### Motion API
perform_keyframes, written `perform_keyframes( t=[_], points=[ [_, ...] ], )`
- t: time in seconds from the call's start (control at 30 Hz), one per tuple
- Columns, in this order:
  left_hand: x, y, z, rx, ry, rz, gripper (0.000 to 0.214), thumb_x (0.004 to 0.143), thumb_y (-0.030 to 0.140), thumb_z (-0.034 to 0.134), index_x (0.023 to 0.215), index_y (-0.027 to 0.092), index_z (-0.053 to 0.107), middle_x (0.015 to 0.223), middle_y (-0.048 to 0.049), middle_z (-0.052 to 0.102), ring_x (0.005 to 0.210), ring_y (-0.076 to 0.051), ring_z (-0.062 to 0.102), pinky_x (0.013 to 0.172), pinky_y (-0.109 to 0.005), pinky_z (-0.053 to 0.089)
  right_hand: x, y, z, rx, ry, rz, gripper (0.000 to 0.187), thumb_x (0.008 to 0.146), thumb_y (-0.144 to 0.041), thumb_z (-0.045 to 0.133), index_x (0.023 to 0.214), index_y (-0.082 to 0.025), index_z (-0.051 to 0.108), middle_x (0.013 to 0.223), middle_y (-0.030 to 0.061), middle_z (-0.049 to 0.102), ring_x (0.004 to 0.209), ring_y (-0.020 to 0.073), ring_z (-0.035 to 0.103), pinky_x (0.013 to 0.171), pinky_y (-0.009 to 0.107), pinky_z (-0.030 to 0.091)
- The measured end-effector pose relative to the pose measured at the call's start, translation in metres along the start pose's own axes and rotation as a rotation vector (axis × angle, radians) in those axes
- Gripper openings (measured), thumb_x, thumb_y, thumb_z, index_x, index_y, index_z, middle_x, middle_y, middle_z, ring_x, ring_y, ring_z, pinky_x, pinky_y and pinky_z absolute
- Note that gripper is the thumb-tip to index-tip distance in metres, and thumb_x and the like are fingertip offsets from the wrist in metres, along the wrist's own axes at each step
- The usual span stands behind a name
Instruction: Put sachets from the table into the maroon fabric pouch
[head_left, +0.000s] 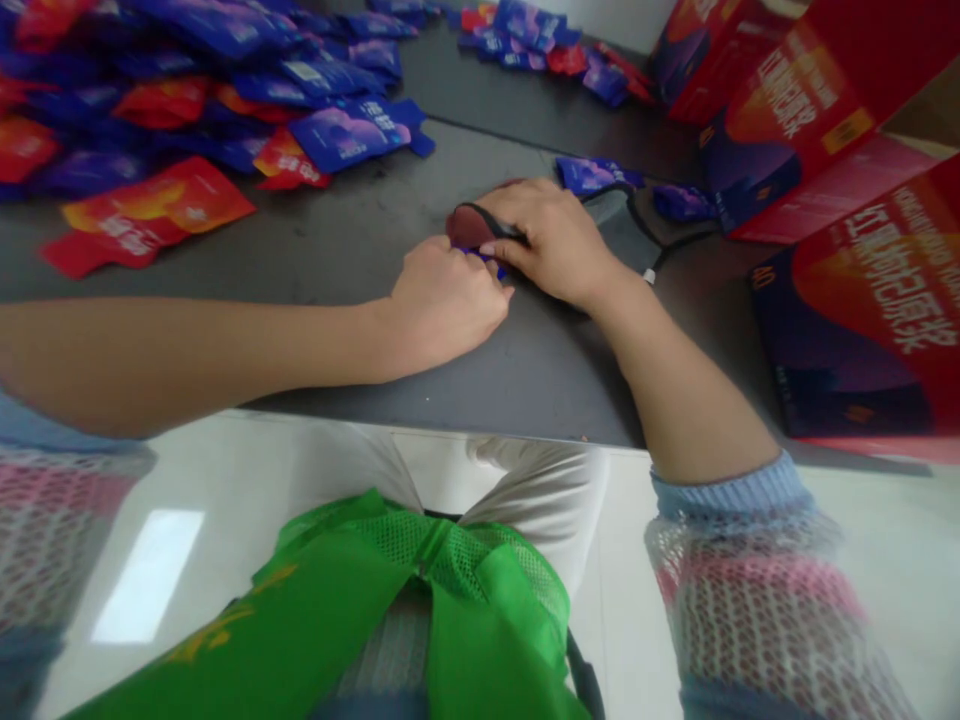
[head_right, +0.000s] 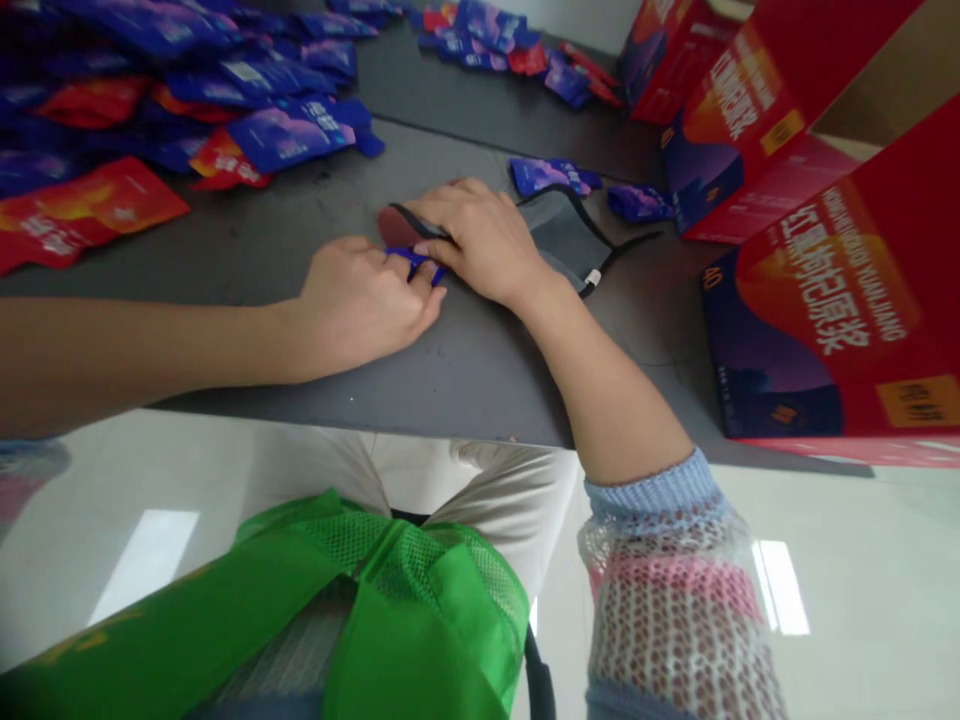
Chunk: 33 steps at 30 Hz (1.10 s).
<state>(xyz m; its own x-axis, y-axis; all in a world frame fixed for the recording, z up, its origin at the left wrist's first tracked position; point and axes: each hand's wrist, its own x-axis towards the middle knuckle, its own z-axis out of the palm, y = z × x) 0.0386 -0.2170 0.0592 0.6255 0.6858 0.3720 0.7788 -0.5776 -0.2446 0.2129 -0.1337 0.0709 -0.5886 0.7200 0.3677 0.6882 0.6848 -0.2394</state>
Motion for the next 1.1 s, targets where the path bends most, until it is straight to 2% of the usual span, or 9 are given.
perform_keyframes(
  t=[0.1,0.3,0.43,0.57,0.63,0.73,0.8,0.9,1.1],
  points=[
    [0.000,0.001,-0.003,-0.034,-0.030,-0.018,0.046,0.102,0.025,0.033,0.105,0.003,0.073,0.083,-0.0166,0.072,0.080,-0.027,0.070,0.074,-0.038,0.043,0.001,0.022,-0.002,-0.027,-0.001,-0.009,0.041,0.088,-0.049,0.065,0.127,-0.035,0.065,0.132,0.0031,0.069,0.125,0.0301,0.058,0.100,0.051,0.050],
    [0.001,-0.001,-0.008,-0.004,-0.132,-0.034,0.048,0.102,0.026,0.031,0.109,0.005,0.074,0.089,-0.0222,0.074,0.083,-0.032,0.072,0.074,-0.042,0.044,-0.002,0.053,-0.010,0.035,0.137,0.053,0.033,0.088,-0.040,0.060,0.120,-0.036,0.065,0.121,0.0004,0.073,0.120,0.0236,0.060,0.104,0.047,0.047],
    [0.000,-0.003,-0.011,-0.119,-0.093,-0.055,0.045,0.100,0.030,0.037,0.105,0.008,0.076,0.090,-0.0217,0.075,0.083,-0.032,0.071,0.079,-0.044,0.044,-0.004,0.039,-0.023,0.034,0.313,-0.015,0.037,0.092,-0.031,0.053,0.128,-0.031,0.062,0.133,-0.0012,0.069,0.123,0.0185,0.061,0.109,0.038,0.045],
    [0.003,-0.004,-0.013,-0.068,-0.179,-0.063,0.050,0.102,0.032,0.032,0.097,0.012,0.077,0.091,-0.0188,0.075,0.084,-0.031,0.071,0.077,-0.042,0.043,-0.005,0.013,-0.032,-0.012,0.445,-0.126,0.042,0.101,-0.040,0.039,0.135,-0.023,0.057,0.132,0.0002,0.067,0.127,0.0167,0.060,0.111,0.034,0.044],
    [0.004,-0.004,-0.013,-0.043,-0.166,-0.049,0.049,0.102,0.031,0.032,0.094,0.014,0.077,0.088,-0.0158,0.075,0.082,-0.029,0.070,0.075,-0.040,0.043,-0.005,-0.001,-0.031,-0.009,0.347,-0.162,0.043,0.103,-0.042,0.038,0.135,-0.022,0.057,0.132,0.0010,0.067,0.129,0.0168,0.059,0.111,0.033,0.045],
    [0.005,-0.004,-0.010,-0.005,-0.119,-0.001,0.047,0.101,0.028,0.033,0.095,0.013,0.076,0.082,-0.0142,0.075,0.076,-0.028,0.069,0.070,-0.039,0.043,-0.007,-0.016,-0.021,-0.018,-0.006,-0.129,0.040,0.102,-0.039,0.043,0.136,-0.023,0.060,0.132,0.0040,0.066,0.126,0.0204,0.058,0.112,0.035,0.044],
    [0.004,-0.004,-0.008,0.013,-0.087,0.023,0.046,0.101,0.026,0.033,0.093,0.011,0.076,0.078,-0.0160,0.074,0.073,-0.029,0.069,0.067,-0.040,0.042,-0.008,-0.021,-0.015,-0.079,-0.135,-0.083,0.040,0.101,-0.039,0.049,0.137,-0.027,0.060,0.131,0.0041,0.066,0.123,0.0248,0.058,0.110,0.041,0.045],
    [0.002,-0.002,-0.004,0.000,0.002,0.026,0.044,0.100,0.023,0.037,0.084,0.010,0.076,0.074,-0.0178,0.073,0.070,-0.030,0.069,0.064,-0.041,0.043,-0.007,-0.020,-0.009,-0.136,-0.128,-0.017,0.043,0.100,-0.039,0.051,0.141,-0.031,0.058,0.130,0.0046,0.066,0.121,0.0277,0.056,0.105,0.043,0.047],
    [-0.003,0.004,0.000,0.060,0.159,0.022,0.039,0.100,0.022,0.045,0.081,0.007,0.075,0.069,-0.0169,0.072,0.064,-0.027,0.069,0.062,-0.038,0.046,-0.004,-0.010,-0.005,-0.201,-0.001,-0.008,0.042,0.098,-0.031,0.050,0.138,-0.024,0.061,0.124,0.0093,0.068,0.112,0.0304,0.056,0.098,0.045,0.046]
  ],
)
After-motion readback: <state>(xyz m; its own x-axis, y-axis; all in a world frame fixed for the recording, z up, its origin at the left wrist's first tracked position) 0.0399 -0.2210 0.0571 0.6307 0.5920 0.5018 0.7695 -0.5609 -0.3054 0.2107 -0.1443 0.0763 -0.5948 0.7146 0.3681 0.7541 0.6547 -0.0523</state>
